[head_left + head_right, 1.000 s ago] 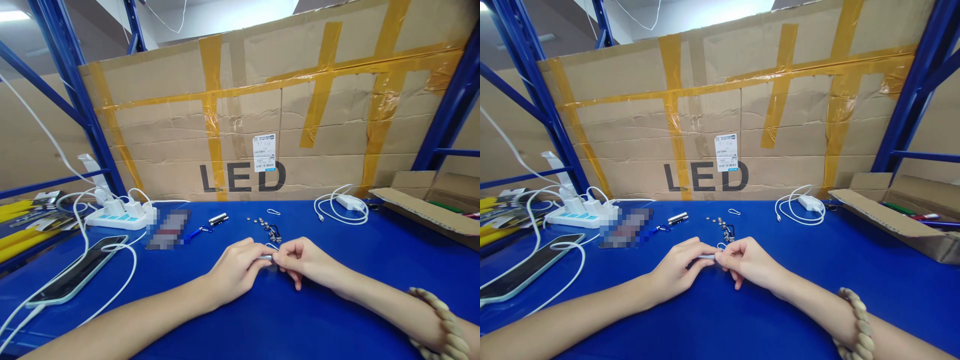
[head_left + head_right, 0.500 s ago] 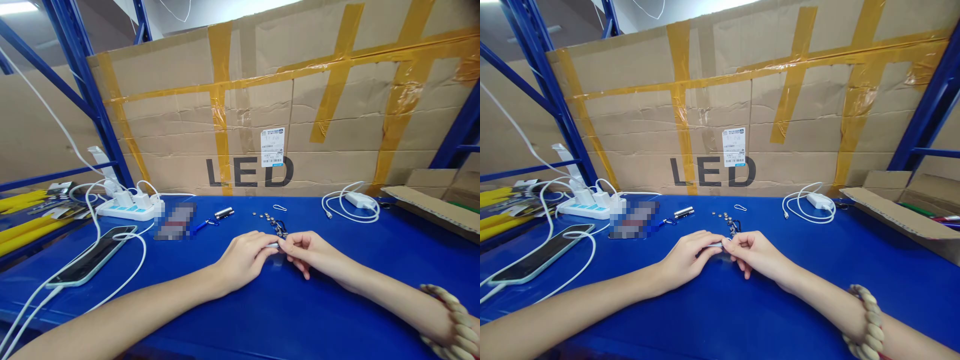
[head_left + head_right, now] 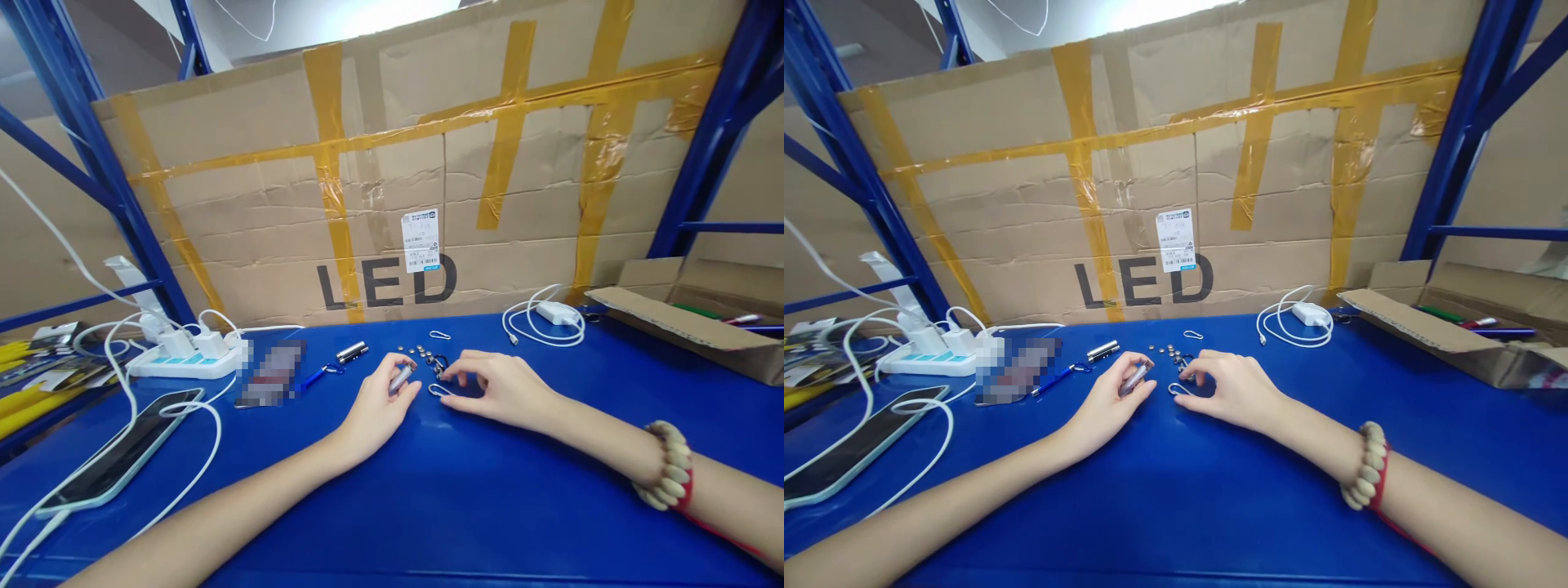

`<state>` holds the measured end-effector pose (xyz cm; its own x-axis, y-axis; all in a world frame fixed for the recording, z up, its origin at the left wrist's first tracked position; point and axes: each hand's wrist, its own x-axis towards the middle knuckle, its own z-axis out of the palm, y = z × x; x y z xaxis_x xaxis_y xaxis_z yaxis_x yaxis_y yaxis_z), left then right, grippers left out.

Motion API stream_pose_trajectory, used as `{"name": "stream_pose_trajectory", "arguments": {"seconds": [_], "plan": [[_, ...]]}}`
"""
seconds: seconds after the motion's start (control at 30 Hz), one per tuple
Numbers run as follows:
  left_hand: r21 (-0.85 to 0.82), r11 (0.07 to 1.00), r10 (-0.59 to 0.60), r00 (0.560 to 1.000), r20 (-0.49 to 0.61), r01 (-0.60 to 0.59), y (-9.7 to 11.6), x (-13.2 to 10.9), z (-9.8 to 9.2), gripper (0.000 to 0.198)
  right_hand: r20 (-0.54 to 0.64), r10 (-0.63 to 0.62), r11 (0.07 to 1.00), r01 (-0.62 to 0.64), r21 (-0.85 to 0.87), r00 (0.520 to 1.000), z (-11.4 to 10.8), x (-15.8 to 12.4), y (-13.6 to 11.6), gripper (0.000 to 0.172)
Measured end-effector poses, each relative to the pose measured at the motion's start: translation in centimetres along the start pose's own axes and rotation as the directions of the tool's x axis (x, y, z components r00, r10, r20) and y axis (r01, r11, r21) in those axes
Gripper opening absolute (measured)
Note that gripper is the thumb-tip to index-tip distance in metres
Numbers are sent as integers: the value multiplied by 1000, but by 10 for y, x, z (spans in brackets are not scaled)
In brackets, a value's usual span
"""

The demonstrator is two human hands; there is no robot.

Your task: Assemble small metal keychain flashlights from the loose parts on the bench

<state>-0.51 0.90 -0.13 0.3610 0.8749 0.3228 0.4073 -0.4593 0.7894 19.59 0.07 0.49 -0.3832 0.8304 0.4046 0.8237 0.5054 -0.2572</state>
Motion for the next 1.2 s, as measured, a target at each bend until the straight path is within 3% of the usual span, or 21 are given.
{"name": "stream_pose_trajectory", "arguments": {"seconds": [0.2,0.27,0.37,0.57,0.77,0.87,1.07,1.2], "plan": [[-51,994,-92,996,11,93,-9,7,0,9,114,52,998,-57,38,992,2,-2,-8,15],[-51,994,-100,995,-23,99,-10,8,-1,15,117,36,998,-42,50,993,1,-3,-13,13],[-14,997,-77,997,-24,76,-7,6,-1,25,105,1,996,-10,86,994,2,-6,-19,13],[61,998,-15,994,110,8,2,0,1,23,20,-51,988,48,144,998,5,-8,-21,14],[-2,997,72,974,216,-73,0,-1,1,25,19,-118,980,113,165,993,6,-8,-16,13],[-12,994,105,972,209,-105,0,-2,0,25,-29,-71,981,75,177,997,9,-9,-16,27],[23,986,157,965,209,-165,4,-5,0,30,20,-274,962,274,12,962,9,-11,-21,23],[52,983,163,964,210,-177,4,-6,1,31,77,-284,950,291,-115,956,12,-12,-26,19]]}}
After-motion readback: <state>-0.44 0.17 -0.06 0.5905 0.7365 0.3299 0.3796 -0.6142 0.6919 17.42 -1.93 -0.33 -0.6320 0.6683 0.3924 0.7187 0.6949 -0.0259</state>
